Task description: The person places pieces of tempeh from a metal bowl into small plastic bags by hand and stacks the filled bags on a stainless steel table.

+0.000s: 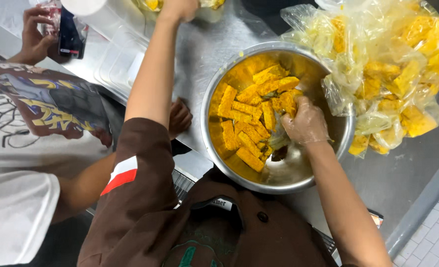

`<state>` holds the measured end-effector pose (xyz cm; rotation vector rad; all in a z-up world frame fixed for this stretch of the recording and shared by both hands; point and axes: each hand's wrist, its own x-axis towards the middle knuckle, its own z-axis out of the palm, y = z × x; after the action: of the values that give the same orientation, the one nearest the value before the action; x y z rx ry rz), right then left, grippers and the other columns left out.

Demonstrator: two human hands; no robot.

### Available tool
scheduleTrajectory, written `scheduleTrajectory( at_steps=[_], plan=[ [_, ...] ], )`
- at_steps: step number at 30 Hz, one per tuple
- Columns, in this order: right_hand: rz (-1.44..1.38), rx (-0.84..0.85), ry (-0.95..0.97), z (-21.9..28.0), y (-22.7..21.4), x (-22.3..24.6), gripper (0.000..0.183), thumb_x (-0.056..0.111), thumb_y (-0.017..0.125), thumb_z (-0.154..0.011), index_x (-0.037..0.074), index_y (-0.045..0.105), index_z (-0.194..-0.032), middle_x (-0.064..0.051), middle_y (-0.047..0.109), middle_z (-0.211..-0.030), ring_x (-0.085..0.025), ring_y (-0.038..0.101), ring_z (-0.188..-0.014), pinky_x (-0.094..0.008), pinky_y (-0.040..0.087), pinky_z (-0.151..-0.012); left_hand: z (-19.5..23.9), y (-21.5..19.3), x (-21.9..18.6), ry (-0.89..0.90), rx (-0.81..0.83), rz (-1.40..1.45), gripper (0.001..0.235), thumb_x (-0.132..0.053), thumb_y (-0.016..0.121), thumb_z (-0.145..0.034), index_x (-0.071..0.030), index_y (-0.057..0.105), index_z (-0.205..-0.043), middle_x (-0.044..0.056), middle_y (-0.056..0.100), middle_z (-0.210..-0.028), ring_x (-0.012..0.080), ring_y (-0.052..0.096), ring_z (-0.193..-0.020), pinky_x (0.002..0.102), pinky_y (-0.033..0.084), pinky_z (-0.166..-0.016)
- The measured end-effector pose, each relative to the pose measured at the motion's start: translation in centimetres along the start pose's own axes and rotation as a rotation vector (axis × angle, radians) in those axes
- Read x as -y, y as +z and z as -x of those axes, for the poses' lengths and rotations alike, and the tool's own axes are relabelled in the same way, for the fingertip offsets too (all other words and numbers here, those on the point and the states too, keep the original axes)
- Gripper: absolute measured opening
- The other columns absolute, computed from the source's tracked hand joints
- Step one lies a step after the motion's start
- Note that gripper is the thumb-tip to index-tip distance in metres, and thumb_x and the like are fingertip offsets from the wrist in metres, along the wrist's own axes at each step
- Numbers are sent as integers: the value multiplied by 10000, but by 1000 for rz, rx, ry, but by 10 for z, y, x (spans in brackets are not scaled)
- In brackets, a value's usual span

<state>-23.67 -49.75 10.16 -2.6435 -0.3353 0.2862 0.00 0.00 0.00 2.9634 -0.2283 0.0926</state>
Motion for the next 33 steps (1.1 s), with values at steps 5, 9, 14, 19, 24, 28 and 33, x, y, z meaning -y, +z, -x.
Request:
scheduleTrajectory(
  at_steps=[5,9,14,19,24,28,33],
  plan=[
    [-158,-37,-12,-2,-5,-18,473,331,620,-962,-9,685,-1285,-325,688,-1130,-484,660,-1056,-519,513,-948,-20,12,-35,-206,-188,1,301,-84,648,-785,-18,686,-1076,263,682,-1094,451,627,-1043,553,482,-855],
    [-201,-91,98,11,-24,-14,530,352,676,-987,-58,655,-1322,-298,707,-1170,-399,696,-1064,-461,519,-953,-18,-12,-60,-226,-158,-96,509,-92,680,-684,-95,653,-1192,231,645,-1236,473,571,-1169,612,436,-913],
    [-623,-73,260,40,-52,5,503,263,714,-939,-10,629,-1353,-176,765,-1103,-199,741,-911,-304,585,-806,-7,-44,-85,-205,-250,178,248,-107,643,-865,-43,683,-1101,229,708,-1047,428,659,-1016,524,504,-886],
    [-859,-179,56,59,-82,28,462,211,783,-921,-22,702,-1312,-116,746,-1106,-130,672,-904,-267,569,-785,41,-103,-142,-31,-372,525,197,-79,597,-945,-10,716,-1085,254,720,-945,407,707,-922,478,553,-830],
    [-820,-362,-257,79,-108,65,408,141,821,-951,10,697,-1316,-112,729,-1264,-145,693,-1114,-283,585,-971,158,-186,-253,-54,-231,718,227,-80,566,-986,10,688,-1155,226,718,-1009,370,716,-934,441,550,-854],
    [-540,-464,-503,87,-132,92,414,84,863,-871,55,708,-1254,-123,724,-1244,-213,722,-1108,-329,606,-953,228,-229,-337,38,-322,746,262,-49,548,-1001,32,668,-1220,212,659,-1030,358,659,-937,404,504,-862],
    [-338,-401,-506,102,-156,105,419,77,875,-786,55,726,-1177,-120,735,-1161,-248,734,-1032,-343,598,-897,255,-250,-373,13,-242,1089,271,-40,542,-987,9,671,-1220,169,660,-981,315,664,-859,371,506,-776]
  ],
)
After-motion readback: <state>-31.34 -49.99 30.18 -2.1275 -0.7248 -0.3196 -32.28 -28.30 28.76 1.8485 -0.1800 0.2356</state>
